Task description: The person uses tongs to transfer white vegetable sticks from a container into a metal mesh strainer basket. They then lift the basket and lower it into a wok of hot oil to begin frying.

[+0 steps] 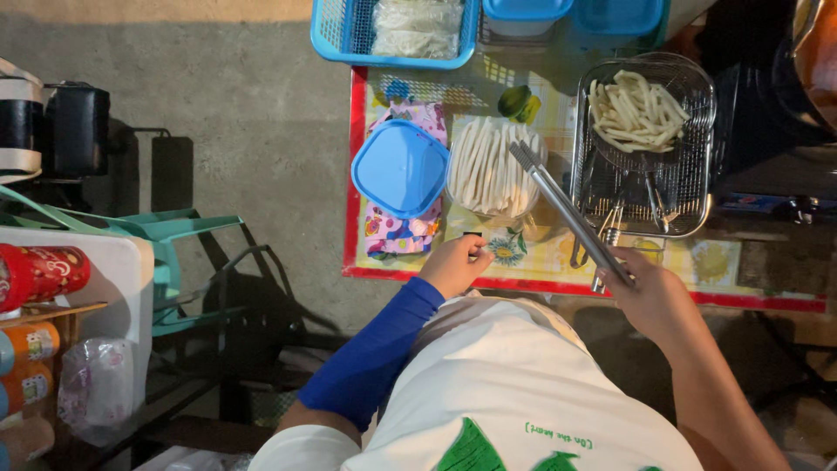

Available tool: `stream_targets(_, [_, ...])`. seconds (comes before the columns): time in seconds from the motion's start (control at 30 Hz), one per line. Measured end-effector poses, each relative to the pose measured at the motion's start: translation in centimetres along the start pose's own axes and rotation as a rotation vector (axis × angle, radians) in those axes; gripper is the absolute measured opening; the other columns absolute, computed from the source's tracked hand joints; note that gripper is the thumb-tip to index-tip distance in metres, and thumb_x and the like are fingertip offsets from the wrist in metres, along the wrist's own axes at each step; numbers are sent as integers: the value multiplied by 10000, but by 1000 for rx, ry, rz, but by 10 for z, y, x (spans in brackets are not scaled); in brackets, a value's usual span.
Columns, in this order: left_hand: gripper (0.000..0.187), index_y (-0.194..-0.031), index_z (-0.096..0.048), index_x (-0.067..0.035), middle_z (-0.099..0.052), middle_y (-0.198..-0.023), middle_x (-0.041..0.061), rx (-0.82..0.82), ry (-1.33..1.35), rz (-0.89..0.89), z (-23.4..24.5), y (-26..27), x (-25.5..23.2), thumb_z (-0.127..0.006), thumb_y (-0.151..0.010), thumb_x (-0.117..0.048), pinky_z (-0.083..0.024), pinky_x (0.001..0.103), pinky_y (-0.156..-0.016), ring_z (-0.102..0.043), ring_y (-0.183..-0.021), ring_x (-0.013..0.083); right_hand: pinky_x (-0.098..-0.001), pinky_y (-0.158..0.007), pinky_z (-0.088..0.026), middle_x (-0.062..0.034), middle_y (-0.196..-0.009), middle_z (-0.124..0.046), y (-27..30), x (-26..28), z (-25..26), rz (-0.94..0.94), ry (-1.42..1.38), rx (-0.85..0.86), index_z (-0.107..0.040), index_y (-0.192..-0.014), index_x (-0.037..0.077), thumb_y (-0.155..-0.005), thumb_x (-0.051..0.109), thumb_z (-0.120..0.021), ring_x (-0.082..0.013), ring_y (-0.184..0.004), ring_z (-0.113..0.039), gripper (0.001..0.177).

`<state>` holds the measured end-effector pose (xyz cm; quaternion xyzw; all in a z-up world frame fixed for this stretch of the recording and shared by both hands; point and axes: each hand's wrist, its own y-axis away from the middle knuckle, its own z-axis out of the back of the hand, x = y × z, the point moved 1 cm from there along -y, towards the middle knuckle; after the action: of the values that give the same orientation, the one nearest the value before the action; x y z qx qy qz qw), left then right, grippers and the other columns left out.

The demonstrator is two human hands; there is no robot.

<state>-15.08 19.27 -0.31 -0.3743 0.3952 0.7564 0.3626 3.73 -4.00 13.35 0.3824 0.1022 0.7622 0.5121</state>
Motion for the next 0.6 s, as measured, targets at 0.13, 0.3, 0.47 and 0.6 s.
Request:
stream_targets(0.13, [431,-1167,-675,-16,-765,-1066,133,7,5,-14,5,3,0,-708,-909,-359,-594,363,-774,-764,-915,256,-407,-621,-517,-154,-786,-724,-2,2,-7,-56,135,-26,-646,-1381,145,-943,353,-681,-248,-608,-634,486])
stream_targets(0.3, [423,-1186,-674,-24,-766,-1044,129,34,-16,4,2,1,-1,-708,-904,-337,-581,372,-742,-762,-866,264,-364,-601,-502,-131,-852,-714,1,-9,-4,-15,-57,-51,-658,-1368,109,-949,282,-698,-194,-656,-605,455])
stream_targets(0.47, [417,-1175,-674,-13,-767,-1004,130,54,16,-27,-8,-3,-4,-727,-908,-329,-590,368,-740,-764,-850,265,-281,-514,-466,-54,-899,-716,0,-20,2,2,-271,-30,-615,-1394,74,-921,209,-703,-124,-633,-587,500])
stream_targets(0.6, [407,-1160,-681,-22,-766,-988,119,91,18,-31,-17,-7,-15,-720,-891,-325,-574,377,-718,-762,-819,279,-292,-414,-391,-75,-872,-707,2,-34,15,-102,-319,-37,-622,-1381,75,-923,202,-706,-111,-606,-567,482])
